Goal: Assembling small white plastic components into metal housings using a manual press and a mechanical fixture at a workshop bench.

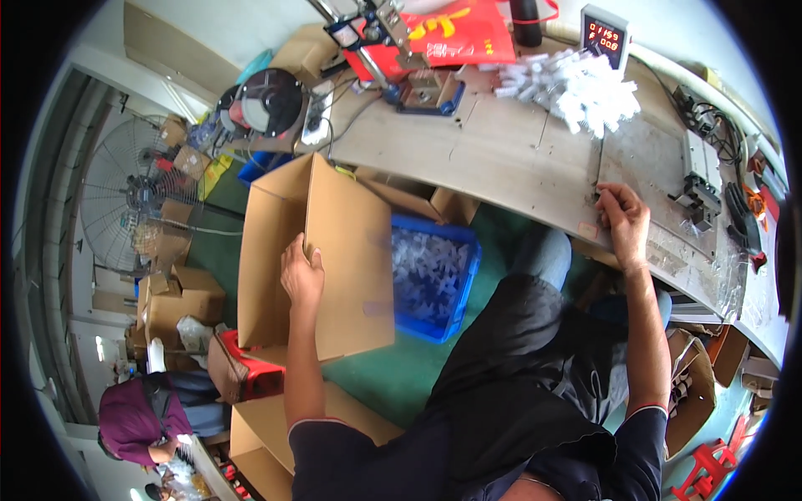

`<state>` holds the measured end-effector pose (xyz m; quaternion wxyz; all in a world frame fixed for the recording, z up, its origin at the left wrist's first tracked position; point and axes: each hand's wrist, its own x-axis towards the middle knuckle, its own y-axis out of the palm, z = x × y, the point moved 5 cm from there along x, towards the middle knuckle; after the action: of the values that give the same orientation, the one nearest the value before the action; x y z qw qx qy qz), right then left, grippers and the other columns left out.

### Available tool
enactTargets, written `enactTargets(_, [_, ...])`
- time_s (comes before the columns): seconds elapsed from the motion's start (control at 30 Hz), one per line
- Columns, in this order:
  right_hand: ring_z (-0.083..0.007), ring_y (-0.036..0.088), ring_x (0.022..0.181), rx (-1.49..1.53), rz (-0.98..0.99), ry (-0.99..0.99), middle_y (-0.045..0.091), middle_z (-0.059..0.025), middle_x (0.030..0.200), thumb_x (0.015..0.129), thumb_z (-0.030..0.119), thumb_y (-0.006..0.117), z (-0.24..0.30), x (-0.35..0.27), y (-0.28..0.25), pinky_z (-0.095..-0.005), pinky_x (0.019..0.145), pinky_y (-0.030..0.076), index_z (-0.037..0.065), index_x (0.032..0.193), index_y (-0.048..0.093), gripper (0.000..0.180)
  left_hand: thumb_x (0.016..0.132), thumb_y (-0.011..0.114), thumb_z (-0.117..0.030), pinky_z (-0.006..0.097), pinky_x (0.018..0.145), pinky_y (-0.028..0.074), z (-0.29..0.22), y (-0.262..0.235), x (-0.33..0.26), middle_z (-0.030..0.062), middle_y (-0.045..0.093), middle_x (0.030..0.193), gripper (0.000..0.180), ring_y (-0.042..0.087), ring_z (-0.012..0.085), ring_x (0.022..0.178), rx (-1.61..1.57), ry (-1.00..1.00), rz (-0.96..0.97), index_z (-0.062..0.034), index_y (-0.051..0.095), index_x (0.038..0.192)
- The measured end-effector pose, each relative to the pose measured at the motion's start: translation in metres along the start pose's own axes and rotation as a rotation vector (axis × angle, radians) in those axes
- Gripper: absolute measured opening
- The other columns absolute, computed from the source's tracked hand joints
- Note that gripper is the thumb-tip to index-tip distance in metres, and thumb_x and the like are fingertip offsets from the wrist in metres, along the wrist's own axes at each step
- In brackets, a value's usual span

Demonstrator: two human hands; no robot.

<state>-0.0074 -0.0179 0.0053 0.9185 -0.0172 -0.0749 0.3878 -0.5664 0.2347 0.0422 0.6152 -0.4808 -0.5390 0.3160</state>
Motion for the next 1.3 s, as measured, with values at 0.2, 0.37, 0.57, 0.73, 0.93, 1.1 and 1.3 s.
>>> enactTargets(0.2, [-0.0039, 0.053, 0.063, 0.113, -0.043, -0.027, 0.066, -0.0010, 0.081, 0.102, 0.010, 0.063, -0.001, -0.002, -0.003, -0.0214, 0.057, 0.045, -0.001, 0.112, 0.072, 0.018, 0.091, 0.072, -0.009, 0.042, 0.097, 0.053, -0.129, 0.003, 0.020, 0.0120, 0.070, 0.119, 0.029, 0.065, 0.0331, 0.113, -0.550, 0.244, -0.044, -0.0075, 0.071, 0.119])
enactTargets(0.37, [-0.0049, 0.058, 0.067, -0.053, -0.215, -0.046, 0.069, -0.0032, 0.081, 0.101, 0.009, 0.064, 0.008, -0.016, -0.048, -0.0224, 0.062, 0.047, -0.003, 0.111, 0.071, 0.017, 0.090, 0.071, -0.004, 0.038, 0.087, 0.055, -0.275, 0.015, 0.044, 0.0129, 0.072, 0.112, 0.022, 0.069, 0.0292, 0.101, -0.779, 0.581, 0.025, -0.0045, 0.073, 0.113])
enactTargets(0.57, [-0.0085, 0.064, 0.079, -0.079, -0.328, -0.040, 0.070, -0.0051, 0.083, 0.099, 0.007, 0.066, 0.000, -0.028, -0.089, -0.0252, 0.073, 0.051, -0.005, 0.107, 0.071, 0.016, 0.092, 0.070, -0.008, 0.038, 0.085, 0.056, -0.439, 0.018, 0.072, 0.0122, 0.072, 0.107, 0.025, 0.071, 0.0280, 0.093, -0.920, 0.743, 0.115, -0.0055, 0.072, 0.117])
enactTargets(0.73, [-0.0167, 0.069, 0.070, -0.340, -0.385, -0.175, 0.072, -0.0131, 0.080, 0.093, 0.008, 0.071, 0.003, -0.027, -0.082, -0.0305, 0.067, 0.053, -0.001, 0.102, 0.073, 0.013, 0.091, 0.075, -0.018, 0.047, 0.090, 0.055, -0.515, 0.011, 0.071, 0.0142, 0.063, 0.127, 0.036, 0.069, 0.0338, 0.100, -0.750, 0.868, -0.199, -0.0099, 0.068, 0.125])
enactTargets(0.93, [-0.0190, 0.069, 0.069, -0.247, -0.381, -0.120, 0.072, -0.0134, 0.078, 0.093, 0.007, 0.070, 0.006, -0.027, -0.087, -0.0321, 0.067, 0.053, -0.001, 0.102, 0.073, 0.013, 0.091, 0.074, -0.025, 0.053, 0.081, 0.055, -0.535, 0.052, 0.086, 0.0160, 0.060, 0.117, 0.029, 0.067, 0.0387, 0.101, -0.411, 0.890, -0.002, -0.0096, 0.069, 0.114])
enactTargets(1.1, [-0.0188, 0.069, 0.069, -0.222, -0.387, -0.128, 0.071, -0.0136, 0.078, 0.094, 0.007, 0.070, 0.006, -0.029, -0.089, -0.0319, 0.067, 0.053, -0.001, 0.102, 0.073, 0.012, 0.097, 0.064, -0.013, 0.055, 0.079, 0.056, -0.518, 0.051, 0.084, 0.0234, 0.061, 0.129, 0.018, 0.070, 0.0419, 0.099, -0.354, 0.849, 0.042, -0.0007, 0.061, 0.110])
enactTargets(1.3, [-0.0211, 0.070, 0.069, -0.217, -0.378, -0.151, 0.072, -0.0148, 0.079, 0.093, 0.007, 0.070, 0.010, -0.030, -0.087, -0.0329, 0.067, 0.053, -0.001, 0.101, 0.073, 0.012, 0.099, 0.057, -0.007, 0.053, 0.078, 0.055, -0.475, 0.044, 0.075, 0.0246, 0.064, 0.116, 0.010, 0.068, 0.0419, 0.095, -0.417, 0.834, -0.085, 0.0001, 0.054, 0.105])
